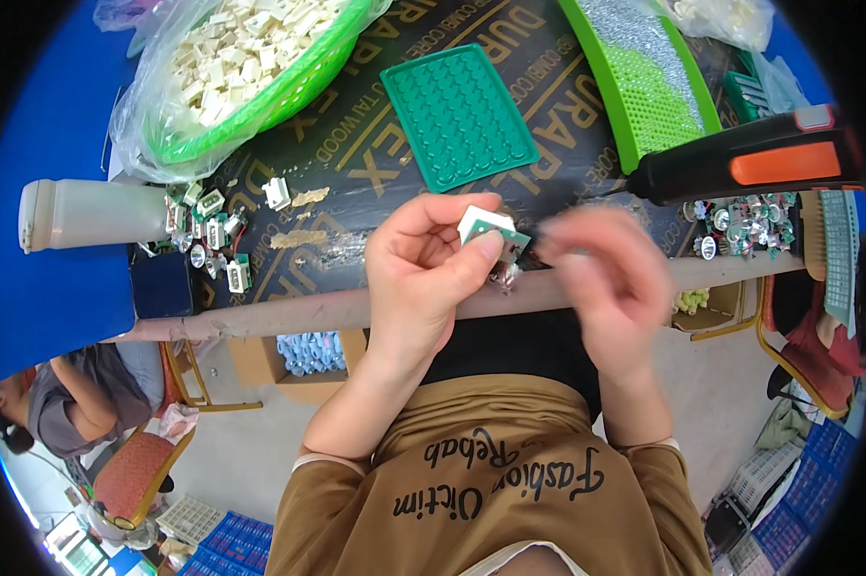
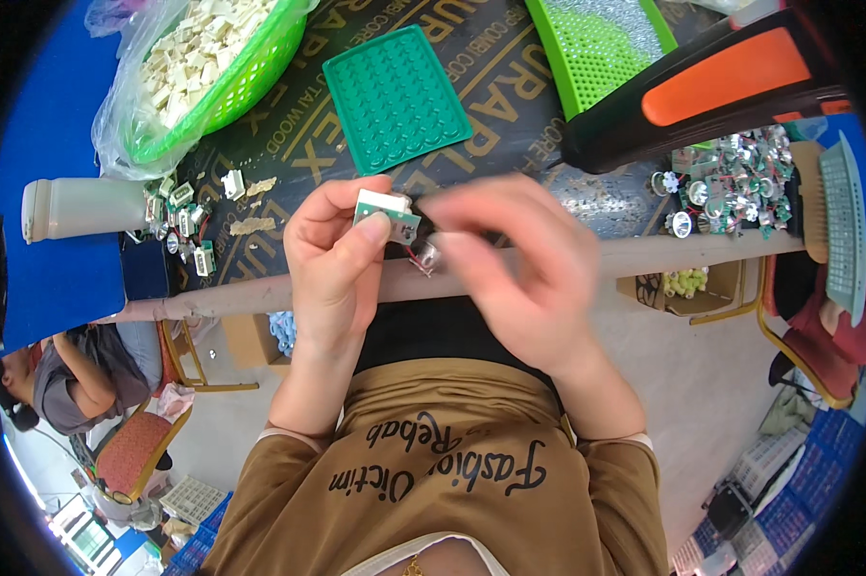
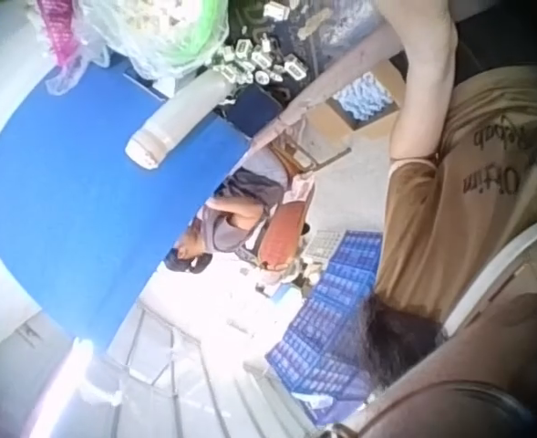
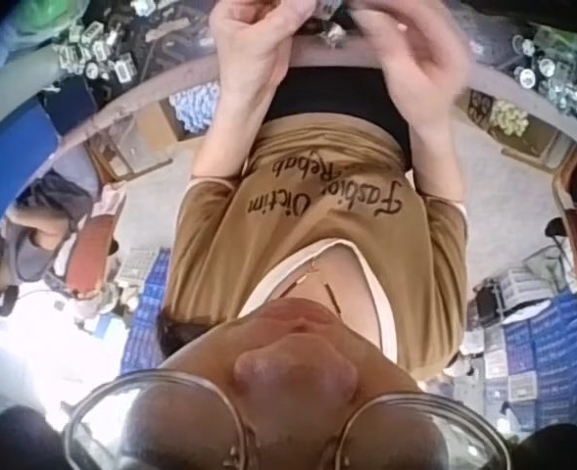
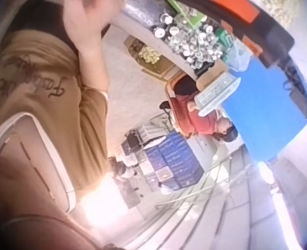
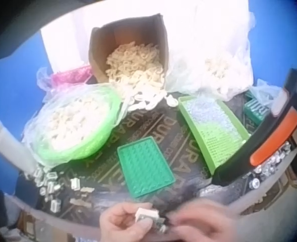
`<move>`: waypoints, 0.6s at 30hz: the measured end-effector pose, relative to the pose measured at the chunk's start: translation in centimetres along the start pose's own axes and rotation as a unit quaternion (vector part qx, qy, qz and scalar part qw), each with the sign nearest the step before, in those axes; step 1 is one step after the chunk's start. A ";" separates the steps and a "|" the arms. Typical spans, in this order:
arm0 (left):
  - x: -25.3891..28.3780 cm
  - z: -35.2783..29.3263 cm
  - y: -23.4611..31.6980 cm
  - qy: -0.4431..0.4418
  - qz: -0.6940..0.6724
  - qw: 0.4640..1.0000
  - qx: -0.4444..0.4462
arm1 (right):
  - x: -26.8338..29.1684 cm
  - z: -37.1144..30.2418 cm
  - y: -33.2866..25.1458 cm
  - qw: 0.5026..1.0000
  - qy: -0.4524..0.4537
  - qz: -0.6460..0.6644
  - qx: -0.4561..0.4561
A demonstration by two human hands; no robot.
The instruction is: Assembling small electronic components using an electric screwdriver and precise hand manipulation.
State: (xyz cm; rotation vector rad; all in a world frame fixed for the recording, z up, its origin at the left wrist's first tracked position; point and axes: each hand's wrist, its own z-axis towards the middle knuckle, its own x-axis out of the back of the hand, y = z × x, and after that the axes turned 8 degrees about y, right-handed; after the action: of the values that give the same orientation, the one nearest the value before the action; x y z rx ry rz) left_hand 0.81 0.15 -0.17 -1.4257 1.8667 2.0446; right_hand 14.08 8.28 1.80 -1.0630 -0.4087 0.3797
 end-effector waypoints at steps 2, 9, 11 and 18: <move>-0.5 -0.1 0.2 0.010 0.007 1.000 0.004 | 3.8 -1.3 1.5 0.975 0.096 -0.040 0.197; -0.7 1.0 -1.2 -0.003 -0.013 0.998 0.055 | 7.5 2.9 0.8 0.987 0.086 0.109 0.076; -1.0 1.4 -1.5 0.001 -0.005 0.998 0.059 | 7.8 3.5 0.8 0.990 0.040 0.133 0.022; -2.4 1.6 -1.8 -0.020 0.028 0.997 0.064 | 11.2 4.4 0.3 0.978 0.056 0.193 0.063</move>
State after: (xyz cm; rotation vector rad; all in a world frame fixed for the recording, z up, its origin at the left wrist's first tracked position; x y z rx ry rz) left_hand 2.27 3.21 -0.25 -1.3075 2.0029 1.9214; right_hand 21.56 17.22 4.97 -1.0330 -0.0724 0.6786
